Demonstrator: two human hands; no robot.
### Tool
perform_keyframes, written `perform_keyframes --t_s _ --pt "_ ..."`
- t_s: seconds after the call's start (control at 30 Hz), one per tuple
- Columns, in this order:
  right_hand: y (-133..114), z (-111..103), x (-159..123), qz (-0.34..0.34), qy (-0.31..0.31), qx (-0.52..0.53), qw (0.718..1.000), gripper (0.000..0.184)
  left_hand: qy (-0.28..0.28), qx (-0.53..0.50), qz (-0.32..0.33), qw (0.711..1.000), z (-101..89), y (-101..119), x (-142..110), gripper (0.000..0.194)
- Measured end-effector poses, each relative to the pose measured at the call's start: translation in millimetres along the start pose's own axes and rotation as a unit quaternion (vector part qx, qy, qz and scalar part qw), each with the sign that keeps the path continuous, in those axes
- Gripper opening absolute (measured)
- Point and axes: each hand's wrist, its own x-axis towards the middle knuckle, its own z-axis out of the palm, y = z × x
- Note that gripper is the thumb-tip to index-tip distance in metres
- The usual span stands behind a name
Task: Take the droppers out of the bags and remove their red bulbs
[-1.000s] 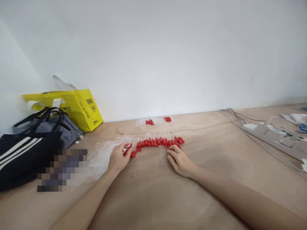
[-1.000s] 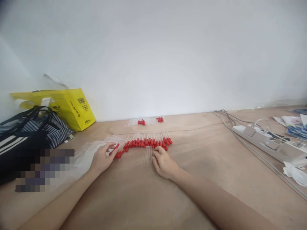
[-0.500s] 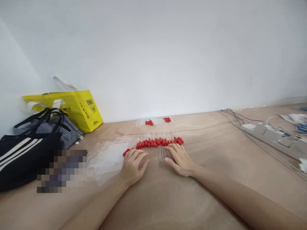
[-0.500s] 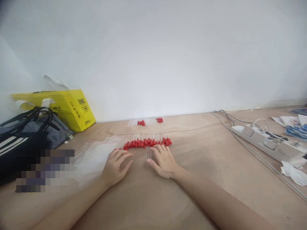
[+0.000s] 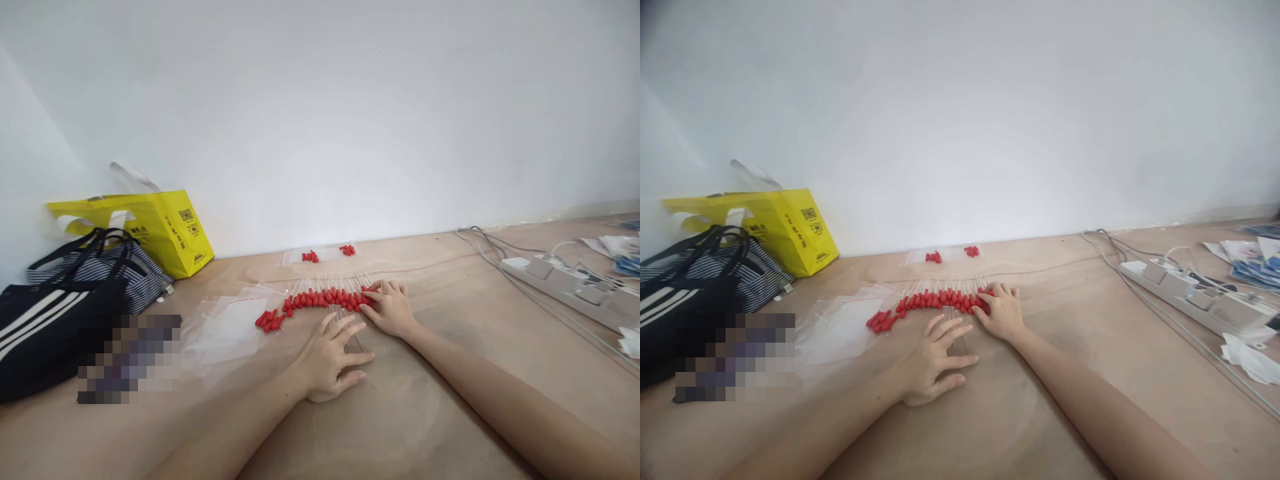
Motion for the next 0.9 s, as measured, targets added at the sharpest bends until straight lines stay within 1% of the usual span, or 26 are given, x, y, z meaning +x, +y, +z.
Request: perform_keyframes --t_s 0.13,0.27,0.33,0.4,0.5,0.57,0.67,0.8,0.9 --pt "1.2 2.6 -1.4 -0.005 -0.016 -0.004 1.0 0.021 0.007 0.001 -0.031 0.999 1.7 -3.3 -2.7 0.031" --pt "2.3 4.4 -0.7 0.023 -0.032 0.008 0.999 0.019 0.014 -0.001 -0.031 0.999 3.5 -6.3 -9.1 0.033" --pt "2.2 4.5 0.3 0.035 -0.034 0.012 0.999 0.016 0.038 -0.009 -0.041 0.998 4.7 -5.9 -10.2 0.03" --pt "1.2 3.6 1.1 0.04 -0.02 0.015 0.999 0.015 0.08 -0.022 -0.066 0.994 5.7 -5.0 -10.0 0.024" --pt "-4.5 -0.9 0.3 0.036 0.036 0.025 0.998 0.016 0.123 -0.053 -0.118 0.984 5.6 -5.0 -8.7 0.02" --pt "-13.7 -6.0 -2.6 0.011 0.081 0.038 0.996 0.016 0.136 -0.088 -0.171 0.972 4.4 -6.5 -7.5 0.02" --pt "-35.9 -14.5 -9.8 -0.057 0.129 0.073 0.987 0.014 0.14 -0.141 -0.246 0.949 2.9 -9.5 -4.7 0.024" --pt "-66.0 -20.1 -17.5 -0.136 0.153 0.133 0.97 0.011 0.127 -0.211 -0.322 0.914 6.8 -10.1 1.1 0.039" --pt "-74.1 -20.6 -18.7 -0.182 0.145 0.147 0.961 0.009 0.145 -0.294 -0.358 0.874 9.0 -10.5 3.8 0.037"
